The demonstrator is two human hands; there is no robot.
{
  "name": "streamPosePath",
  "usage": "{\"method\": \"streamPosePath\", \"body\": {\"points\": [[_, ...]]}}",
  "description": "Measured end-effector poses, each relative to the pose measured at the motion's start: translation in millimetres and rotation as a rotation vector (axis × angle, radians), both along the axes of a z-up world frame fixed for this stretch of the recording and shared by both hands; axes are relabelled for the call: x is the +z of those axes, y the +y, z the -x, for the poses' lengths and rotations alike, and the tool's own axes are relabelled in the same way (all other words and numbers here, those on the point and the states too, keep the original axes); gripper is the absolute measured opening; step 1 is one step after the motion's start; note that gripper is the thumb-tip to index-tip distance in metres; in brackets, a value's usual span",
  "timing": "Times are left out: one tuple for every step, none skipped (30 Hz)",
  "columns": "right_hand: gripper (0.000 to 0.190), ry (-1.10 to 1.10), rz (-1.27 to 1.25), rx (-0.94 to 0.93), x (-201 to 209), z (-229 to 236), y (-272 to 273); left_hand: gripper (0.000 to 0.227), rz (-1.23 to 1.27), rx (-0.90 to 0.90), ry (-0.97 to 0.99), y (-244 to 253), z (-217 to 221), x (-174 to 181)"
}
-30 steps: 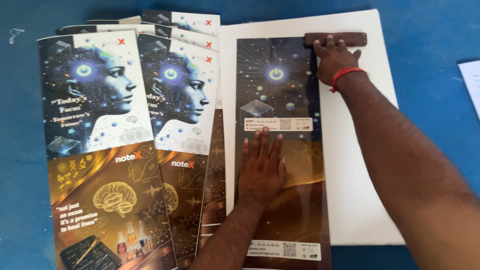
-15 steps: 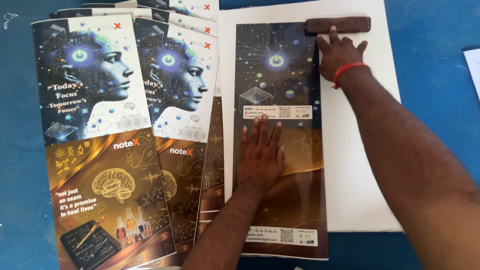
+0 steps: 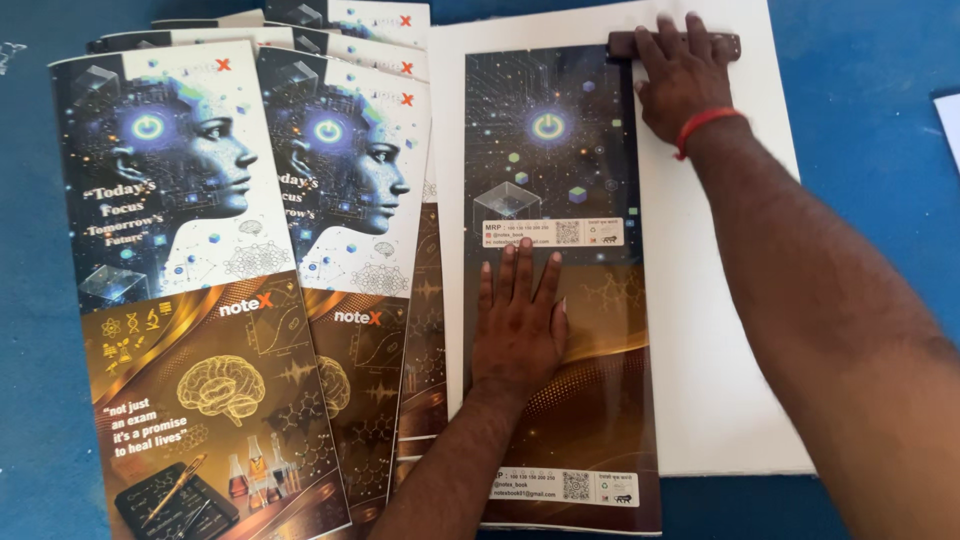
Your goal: The person sits cross-legged on the floor and repeatedly places a printed cover sheet over a stack of white pages, then uses a wooden block to press along the spine to secure the binding. The person handles multiple book units one at a time, stacking finished copies to the side.
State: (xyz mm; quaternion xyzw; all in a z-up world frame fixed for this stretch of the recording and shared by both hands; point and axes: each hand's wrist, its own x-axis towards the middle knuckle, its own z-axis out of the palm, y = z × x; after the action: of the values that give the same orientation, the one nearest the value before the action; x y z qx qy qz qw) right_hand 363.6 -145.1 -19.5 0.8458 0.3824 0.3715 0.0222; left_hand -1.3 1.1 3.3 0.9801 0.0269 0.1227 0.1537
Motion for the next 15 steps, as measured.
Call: {"method": "streamPosePath", "body": {"points": [[0.055,0.198,0.020,-0.066,3,0,0,0.060,0.001,-0.003,-0.002,0,0,0],[0.049,0.395,0.038,-0.136,8,-1,0,0.060,-0.004,-0.001,0.002,0,0,0],[0.043,0.590,0.053,-0.210,12,0,-1,0.060,-0.009,0.002,0.006,0,-1,0],[0.039,0.608,0.049,-0.263,14,4,-4,0.060,-0.011,0.003,0.004,-1,-2,0],[0.036,0.625,0.044,-0.317,16,7,-8,0.060,-0.007,0.001,0.008,-1,-1,0],[0.033,0.637,0.038,-0.368,17,9,-12,0.060,-0.004,0.002,0.007,0,-2,0],[0.031,0.637,0.034,-0.392,18,13,-21,0.060,-0.001,0.002,0.005,-1,-2,0],[0.030,0.640,0.027,-0.412,18,19,-32,0.060,-0.005,0.000,0.013,0,-2,0],[0.029,0.642,0.020,-0.432,18,24,-40,0.060,-0.008,-0.002,0.021,0,-2,0],[0.032,0.640,0.068,-0.479,18,26,-42,0.060,-0.012,-0.005,0.028,0,-2,0],[0.034,0.638,0.116,-0.527,18,29,-44,0.061,-0.015,-0.005,0.024,1,-1,0],[0.036,0.634,0.167,-0.577,19,32,-47,0.061,-0.015,-0.006,0.019,0,-1,0],[0.045,0.680,0.027,-0.542,13,44,-45,0.061,-0.015,-0.007,0.013,0,-2,0],[0.057,0.721,-0.108,-0.504,8,55,-45,0.061,-0.005,-0.005,0.007,-1,-2,-1],[0.057,0.628,-0.160,-0.373,-2,72,-36,0.061,0.005,-0.004,0.001,-1,-2,-1]]}}
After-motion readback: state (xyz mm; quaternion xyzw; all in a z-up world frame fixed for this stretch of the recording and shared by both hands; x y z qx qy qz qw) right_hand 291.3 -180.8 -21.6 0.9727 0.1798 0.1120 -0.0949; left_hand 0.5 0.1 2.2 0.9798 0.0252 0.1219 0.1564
